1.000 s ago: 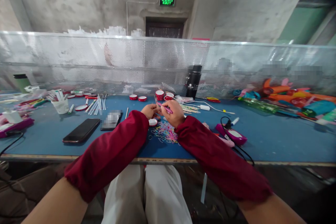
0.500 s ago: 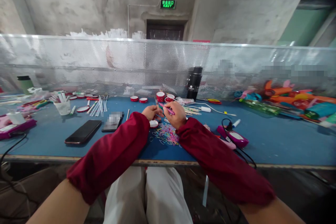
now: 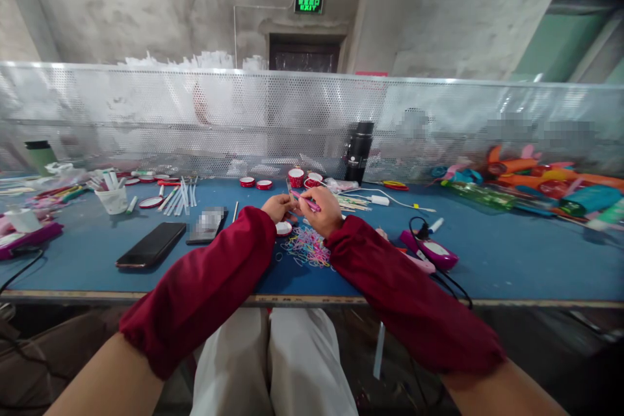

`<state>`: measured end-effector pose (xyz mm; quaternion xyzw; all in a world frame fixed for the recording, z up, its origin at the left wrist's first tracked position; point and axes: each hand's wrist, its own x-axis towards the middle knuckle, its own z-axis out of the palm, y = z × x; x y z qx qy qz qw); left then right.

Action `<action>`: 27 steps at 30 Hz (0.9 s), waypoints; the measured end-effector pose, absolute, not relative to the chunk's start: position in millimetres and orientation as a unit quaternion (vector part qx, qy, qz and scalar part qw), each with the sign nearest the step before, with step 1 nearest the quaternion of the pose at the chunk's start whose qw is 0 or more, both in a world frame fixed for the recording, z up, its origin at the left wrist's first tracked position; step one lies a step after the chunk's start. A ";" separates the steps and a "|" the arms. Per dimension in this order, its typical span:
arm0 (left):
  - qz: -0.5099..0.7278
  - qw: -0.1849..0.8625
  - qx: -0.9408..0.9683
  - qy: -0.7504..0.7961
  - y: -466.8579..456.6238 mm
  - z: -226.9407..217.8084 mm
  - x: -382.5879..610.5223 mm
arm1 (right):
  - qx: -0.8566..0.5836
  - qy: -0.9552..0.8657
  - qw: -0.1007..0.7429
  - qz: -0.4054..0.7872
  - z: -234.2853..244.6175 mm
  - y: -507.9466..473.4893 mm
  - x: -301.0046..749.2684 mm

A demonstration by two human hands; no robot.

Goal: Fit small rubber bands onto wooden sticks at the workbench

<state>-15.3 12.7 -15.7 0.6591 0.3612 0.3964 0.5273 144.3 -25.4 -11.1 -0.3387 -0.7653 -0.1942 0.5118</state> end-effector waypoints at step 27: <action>0.407 0.532 0.660 0.340 13.3 -19.5 -16.8 | -0.329 -0.766 0.509 -0.213 -11.2 -27.2 140.0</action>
